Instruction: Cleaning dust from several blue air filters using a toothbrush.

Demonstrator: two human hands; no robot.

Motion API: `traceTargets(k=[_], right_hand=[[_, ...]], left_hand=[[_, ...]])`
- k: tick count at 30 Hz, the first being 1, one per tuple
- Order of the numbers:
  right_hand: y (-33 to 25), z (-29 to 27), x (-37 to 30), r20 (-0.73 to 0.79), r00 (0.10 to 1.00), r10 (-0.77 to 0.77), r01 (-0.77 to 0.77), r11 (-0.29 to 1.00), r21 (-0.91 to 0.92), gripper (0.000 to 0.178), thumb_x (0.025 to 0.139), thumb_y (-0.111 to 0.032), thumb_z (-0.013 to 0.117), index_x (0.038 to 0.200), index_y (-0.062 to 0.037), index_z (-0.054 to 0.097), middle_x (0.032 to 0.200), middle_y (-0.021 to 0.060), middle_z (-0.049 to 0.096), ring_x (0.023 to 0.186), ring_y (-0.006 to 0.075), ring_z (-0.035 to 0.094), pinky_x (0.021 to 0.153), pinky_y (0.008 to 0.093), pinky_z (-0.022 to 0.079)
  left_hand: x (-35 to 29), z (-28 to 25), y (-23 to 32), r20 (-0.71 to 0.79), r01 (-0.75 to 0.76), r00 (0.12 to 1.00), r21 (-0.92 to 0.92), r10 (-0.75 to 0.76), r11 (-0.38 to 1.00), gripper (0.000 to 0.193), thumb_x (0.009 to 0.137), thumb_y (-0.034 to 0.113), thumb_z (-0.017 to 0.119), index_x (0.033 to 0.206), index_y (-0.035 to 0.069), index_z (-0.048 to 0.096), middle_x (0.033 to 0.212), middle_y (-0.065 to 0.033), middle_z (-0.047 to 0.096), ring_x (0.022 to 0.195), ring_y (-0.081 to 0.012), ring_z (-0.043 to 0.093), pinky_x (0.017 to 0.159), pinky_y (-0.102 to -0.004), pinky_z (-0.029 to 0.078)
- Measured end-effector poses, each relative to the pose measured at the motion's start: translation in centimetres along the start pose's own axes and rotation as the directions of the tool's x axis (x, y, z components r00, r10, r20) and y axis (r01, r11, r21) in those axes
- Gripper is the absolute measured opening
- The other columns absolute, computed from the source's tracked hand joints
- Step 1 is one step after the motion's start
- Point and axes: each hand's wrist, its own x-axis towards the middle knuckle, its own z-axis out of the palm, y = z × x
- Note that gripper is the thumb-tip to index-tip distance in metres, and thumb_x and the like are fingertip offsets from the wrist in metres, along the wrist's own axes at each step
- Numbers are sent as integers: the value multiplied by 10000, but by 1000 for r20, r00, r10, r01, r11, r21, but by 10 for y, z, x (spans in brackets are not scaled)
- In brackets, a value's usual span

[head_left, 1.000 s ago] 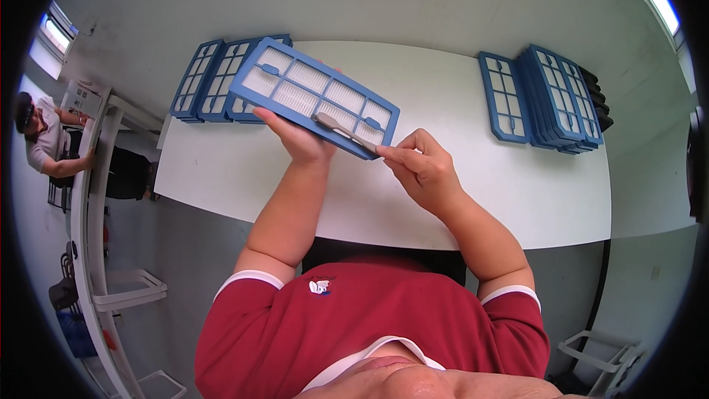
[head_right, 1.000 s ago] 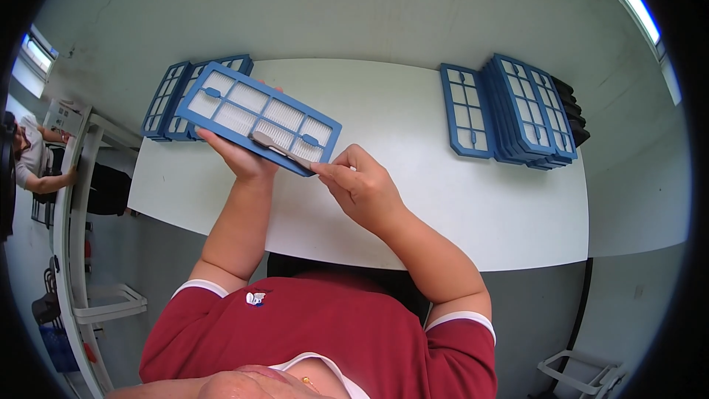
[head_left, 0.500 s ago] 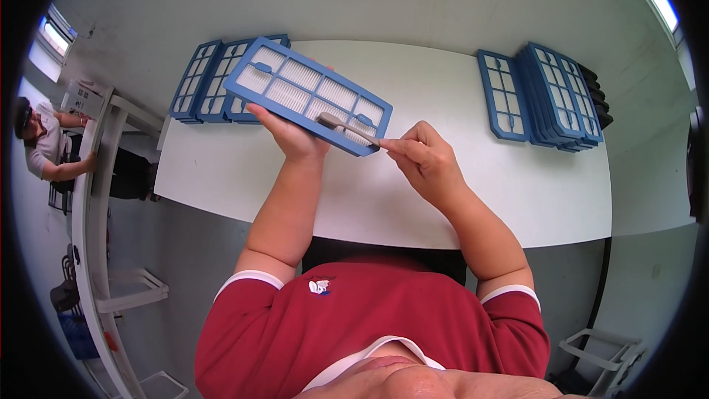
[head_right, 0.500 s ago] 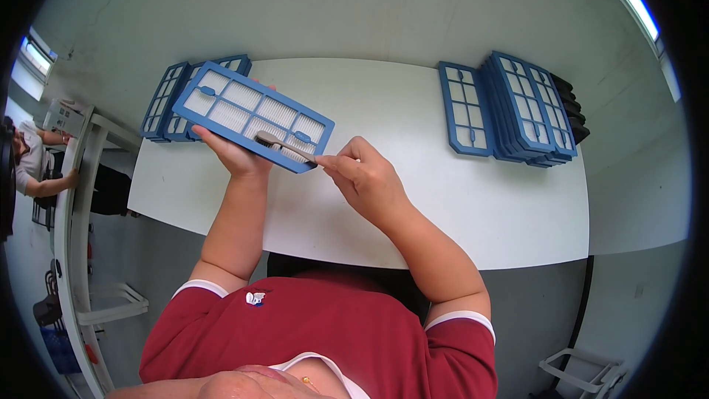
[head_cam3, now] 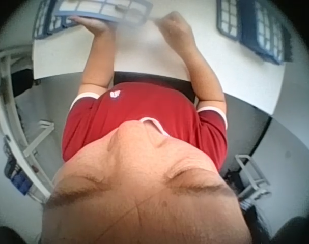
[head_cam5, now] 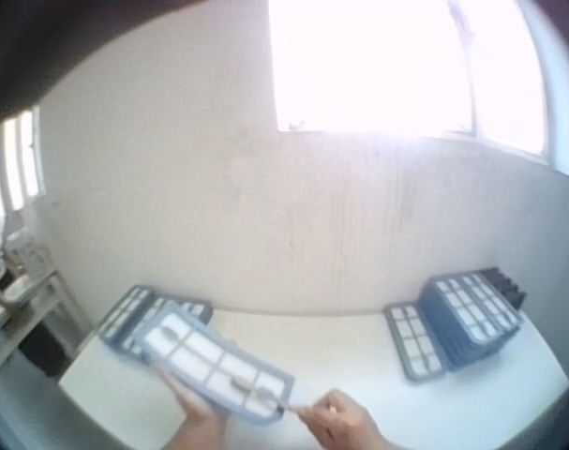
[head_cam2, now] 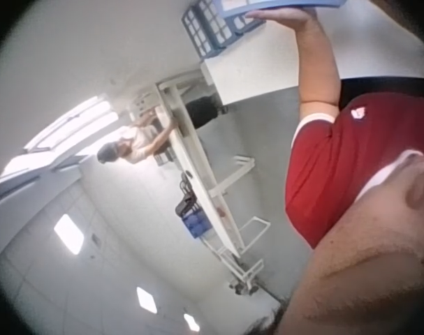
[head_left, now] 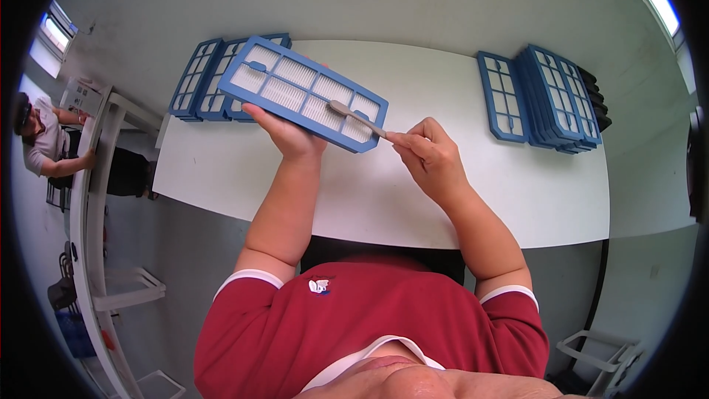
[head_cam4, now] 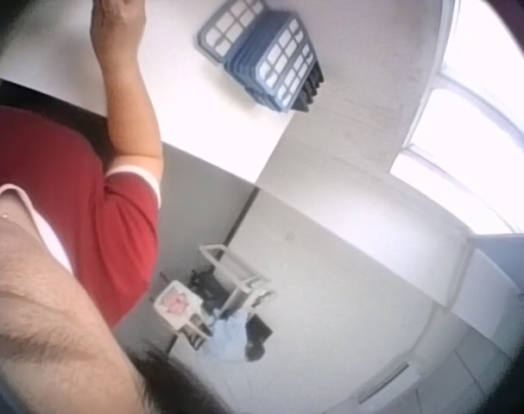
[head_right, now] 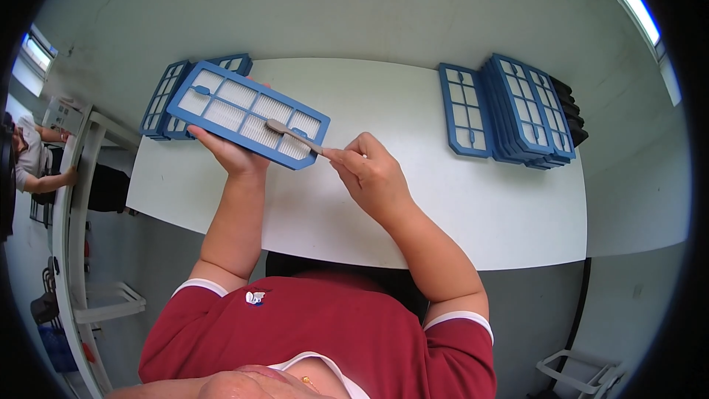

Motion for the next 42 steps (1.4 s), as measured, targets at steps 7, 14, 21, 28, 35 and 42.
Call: traceTargets(k=[7, 14, 21, 28, 35, 42], right_hand=[[-1, -6, -2, 99, 995, -21, 5, 987, 162, 251, 732, 40, 683, 937, -102, 705, 714, 37, 502, 587, 145, 525, 498, 262, 438], [2, -7, -2, 153, 987, 54, -91, 966, 241, 272, 725, 52, 680, 940, -113, 710, 705, 25, 508, 611, 137, 506, 514, 254, 405], [7, -9, 1, 62, 997, 35, -39, 997, 66, 210, 740, 12, 694, 905, -116, 706, 693, 28, 485, 601, 147, 507, 493, 271, 418], [8, -1, 1, -76, 991, -109, 95, 980, -173, 149, 730, -24, 707, 859, -99, 698, 679, 28, 491, 579, 156, 505, 428, 281, 415], [8, -3, 3, -60, 991, -119, 109, 983, -144, 119, 731, -39, 710, 835, -97, 700, 683, 30, 500, 585, 161, 514, 438, 282, 427], [11, -10, 5, 9, 1000, -27, 28, 993, -113, 130, 742, -50, 707, 856, -111, 710, 693, 29, 510, 588, 159, 526, 464, 286, 443]], left_hand=[[4, -3, 4, -23, -5, 1000, 4, 5, 1000, 896, 788, 793, 193, 1400, 140, 239, 1279, -176, 436, 1082, -380, 536, 909, -504, 471], [8, -4, 6, -71, 14, 997, -29, -16, 999, 886, 786, 795, 191, 1392, 153, 270, 1268, -166, 456, 1079, -378, 539, 909, -499, 470], [10, -9, 8, -26, 19, 999, -38, -20, 999, 876, 791, 790, 173, 1389, 158, 274, 1267, -161, 460, 1080, -373, 542, 923, -488, 470], [8, -1, 10, -85, -13, 996, -9, 12, 1000, 874, 793, 786, 201, 1394, 153, 257, 1270, -159, 456, 1118, -369, 516, 951, -500, 453], [11, -5, 13, -90, -25, 996, 10, 25, 1000, 892, 785, 793, 216, 1388, 137, 266, 1267, -163, 453, 1133, -369, 506, 963, -506, 441], [14, -9, 13, -69, -15, 997, 12, 16, 1000, 924, 768, 812, 180, 1400, 139, 225, 1290, -153, 419, 1176, -340, 476, 968, -479, 445]])
